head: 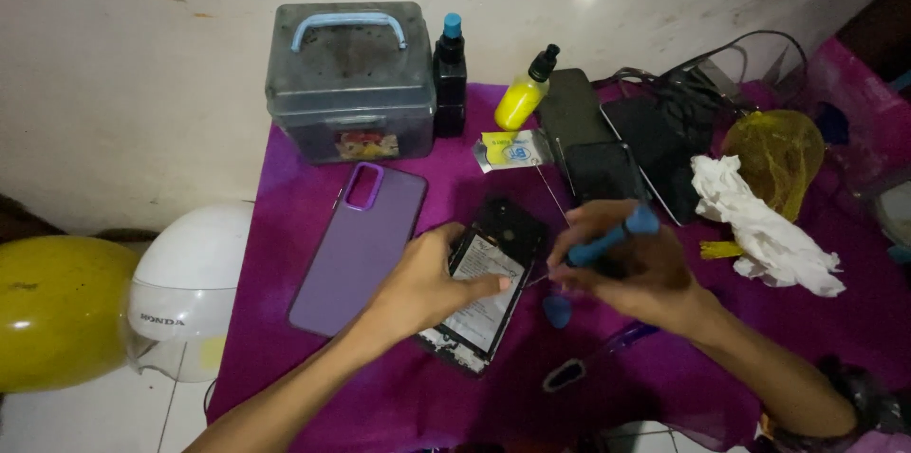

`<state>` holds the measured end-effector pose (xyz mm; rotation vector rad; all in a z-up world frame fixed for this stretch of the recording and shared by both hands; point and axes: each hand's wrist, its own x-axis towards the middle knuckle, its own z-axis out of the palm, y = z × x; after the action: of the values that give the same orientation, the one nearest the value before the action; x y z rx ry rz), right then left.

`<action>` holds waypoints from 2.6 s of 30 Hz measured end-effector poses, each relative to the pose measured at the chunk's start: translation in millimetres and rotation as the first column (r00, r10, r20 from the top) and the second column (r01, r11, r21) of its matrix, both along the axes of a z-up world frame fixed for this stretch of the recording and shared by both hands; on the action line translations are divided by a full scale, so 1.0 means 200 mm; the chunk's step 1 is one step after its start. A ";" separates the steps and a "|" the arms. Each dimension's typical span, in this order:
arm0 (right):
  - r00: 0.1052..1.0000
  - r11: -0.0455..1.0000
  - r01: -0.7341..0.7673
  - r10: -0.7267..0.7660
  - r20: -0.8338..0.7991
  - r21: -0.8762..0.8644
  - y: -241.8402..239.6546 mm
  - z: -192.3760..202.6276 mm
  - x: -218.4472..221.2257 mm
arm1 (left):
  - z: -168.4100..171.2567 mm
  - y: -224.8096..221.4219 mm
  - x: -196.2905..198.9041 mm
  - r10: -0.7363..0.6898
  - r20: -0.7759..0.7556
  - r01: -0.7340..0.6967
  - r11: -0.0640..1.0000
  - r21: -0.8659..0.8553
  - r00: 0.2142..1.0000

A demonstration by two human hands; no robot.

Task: The person uses a blue-handled screwdriver to remove screws from the back of a disassembled smartphone. The phone is held in the left hand while the right hand operates the tool. The back cover remains attached but is being worked on to separate it from the chassis.

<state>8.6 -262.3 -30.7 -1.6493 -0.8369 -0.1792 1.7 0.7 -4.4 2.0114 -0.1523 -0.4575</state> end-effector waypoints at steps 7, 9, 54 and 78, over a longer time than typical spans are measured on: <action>0.976 0.959 -0.018 0.078 0.204 -0.284 0.01 0.16 -0.05 | 0.02 0.00 -0.01 -0.006 -0.009 0.006 1.000 0.003 1.000; 0.986 0.978 -0.168 0.165 -0.030 -0.127 -0.01 0.18 -0.05 | 0.02 0.00 -0.01 -0.010 -0.005 0.010 1.000 0.002 1.000; 0.976 0.957 0.124 -0.070 0.207 -0.262 -0.06 0.16 0.04 | -0.01 -0.07 0.02 0.066 -0.187 -0.022 0.974 0.226 0.980; 0.897 0.882 0.432 -0.398 0.192 -0.190 -0.28 0.14 0.16 | 0.10 -0.10 -0.06 -0.009 -0.062 0.024 0.967 0.254 0.998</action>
<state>40.1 -319.3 -2.1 -2.0429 -0.6157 -0.5285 -9.5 -18.6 15.9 2.2462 -0.0752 -0.5722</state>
